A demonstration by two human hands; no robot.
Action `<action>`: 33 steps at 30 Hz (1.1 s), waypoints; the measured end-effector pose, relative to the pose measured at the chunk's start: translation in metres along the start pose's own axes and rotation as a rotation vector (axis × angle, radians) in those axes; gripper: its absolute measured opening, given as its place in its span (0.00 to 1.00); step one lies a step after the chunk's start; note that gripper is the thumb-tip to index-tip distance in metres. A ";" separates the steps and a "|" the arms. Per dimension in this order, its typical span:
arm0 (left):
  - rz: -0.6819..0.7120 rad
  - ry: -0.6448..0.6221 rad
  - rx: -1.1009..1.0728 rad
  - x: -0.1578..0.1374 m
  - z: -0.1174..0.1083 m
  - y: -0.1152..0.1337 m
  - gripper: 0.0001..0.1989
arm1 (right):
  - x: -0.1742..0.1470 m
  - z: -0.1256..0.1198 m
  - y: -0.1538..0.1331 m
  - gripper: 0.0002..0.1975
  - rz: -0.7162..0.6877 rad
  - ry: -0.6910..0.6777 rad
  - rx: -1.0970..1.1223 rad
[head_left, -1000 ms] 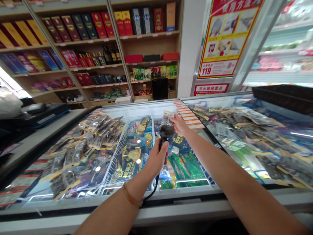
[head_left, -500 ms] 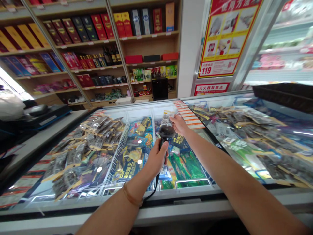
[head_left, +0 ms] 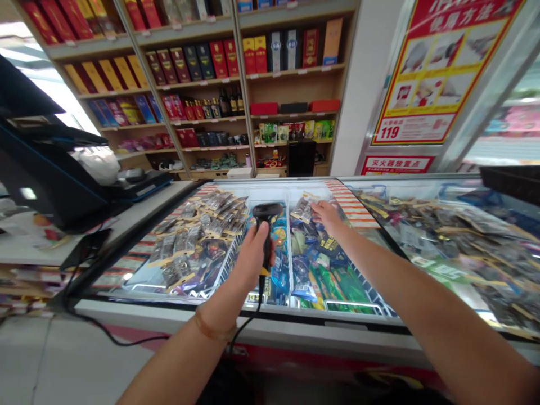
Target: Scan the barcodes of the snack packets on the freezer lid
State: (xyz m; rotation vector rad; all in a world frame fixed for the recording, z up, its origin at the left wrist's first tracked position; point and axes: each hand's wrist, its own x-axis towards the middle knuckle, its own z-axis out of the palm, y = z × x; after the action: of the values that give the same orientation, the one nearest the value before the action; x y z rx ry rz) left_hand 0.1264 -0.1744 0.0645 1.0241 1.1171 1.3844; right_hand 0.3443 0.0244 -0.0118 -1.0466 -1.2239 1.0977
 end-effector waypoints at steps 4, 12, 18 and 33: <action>0.097 0.202 0.052 -0.009 -0.064 0.032 0.25 | -0.019 0.069 -0.024 0.24 0.042 -0.139 0.042; 0.163 0.496 0.009 -0.008 -0.161 0.059 0.18 | -0.038 0.246 -0.084 0.17 0.051 -0.310 -0.062; 0.140 0.561 -0.011 -0.001 -0.194 0.056 0.19 | -0.026 0.309 -0.079 0.12 -0.129 -0.296 -0.505; 0.061 0.381 -0.058 0.035 -0.107 0.022 0.19 | 0.000 0.123 -0.064 0.03 -0.141 0.000 -0.557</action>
State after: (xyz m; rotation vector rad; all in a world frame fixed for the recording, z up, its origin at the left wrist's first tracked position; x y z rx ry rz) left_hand 0.0139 -0.1503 0.0651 0.7752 1.3192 1.6984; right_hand 0.2259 0.0155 0.0593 -1.3466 -1.6259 0.6561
